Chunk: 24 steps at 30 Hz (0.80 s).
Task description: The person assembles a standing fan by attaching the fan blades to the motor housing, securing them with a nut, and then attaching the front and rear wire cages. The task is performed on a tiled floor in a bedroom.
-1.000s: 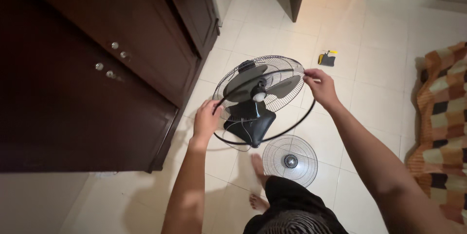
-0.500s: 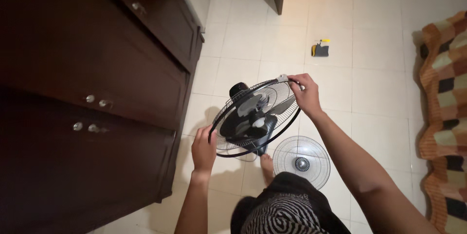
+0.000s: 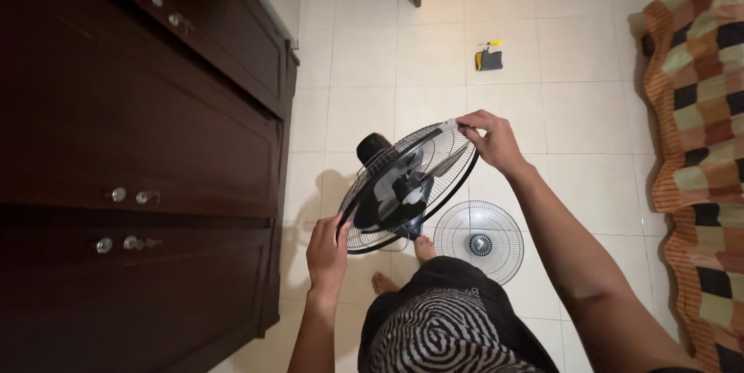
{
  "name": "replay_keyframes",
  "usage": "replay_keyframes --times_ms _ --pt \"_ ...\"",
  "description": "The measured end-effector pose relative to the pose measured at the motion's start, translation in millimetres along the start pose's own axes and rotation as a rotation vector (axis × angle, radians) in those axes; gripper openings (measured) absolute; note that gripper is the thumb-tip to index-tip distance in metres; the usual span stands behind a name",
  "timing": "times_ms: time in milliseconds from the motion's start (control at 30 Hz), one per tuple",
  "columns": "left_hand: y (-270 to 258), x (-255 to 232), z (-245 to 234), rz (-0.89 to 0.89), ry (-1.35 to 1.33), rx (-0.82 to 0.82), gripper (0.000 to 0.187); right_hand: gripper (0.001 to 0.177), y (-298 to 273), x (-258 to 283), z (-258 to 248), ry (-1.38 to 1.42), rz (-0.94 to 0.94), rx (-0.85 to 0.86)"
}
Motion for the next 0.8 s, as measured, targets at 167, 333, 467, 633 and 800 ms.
replay_keyframes --times_ms 167,333,467,633,800 --pt "-1 4 2 0.036 0.024 0.039 0.031 0.028 4 -24 3 0.062 0.087 0.08" --pt "4 5 5 0.123 0.048 0.029 0.031 0.025 5 -41 6 -0.022 0.187 0.067" --pt "-3 9 6 0.077 -0.005 0.032 0.031 0.024 0 -54 9 0.081 0.187 -0.006" --pt "-9 24 11 -0.061 -0.045 -0.006 0.03 0.021 -13 -75 14 0.147 0.231 -0.084" --pt "-22 52 23 -0.297 -0.162 0.003 0.029 0.022 -20 -103 22 0.086 0.284 -0.106"
Point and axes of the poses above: each hand's wrist, its own y-axis towards the middle knuckle, its own z-axis out of the palm, x = y × z, the point moved 8 cm from there along y, towards the middle knuckle, and after that the axes turned 4 degrees about -y, right-handed, at the moved point
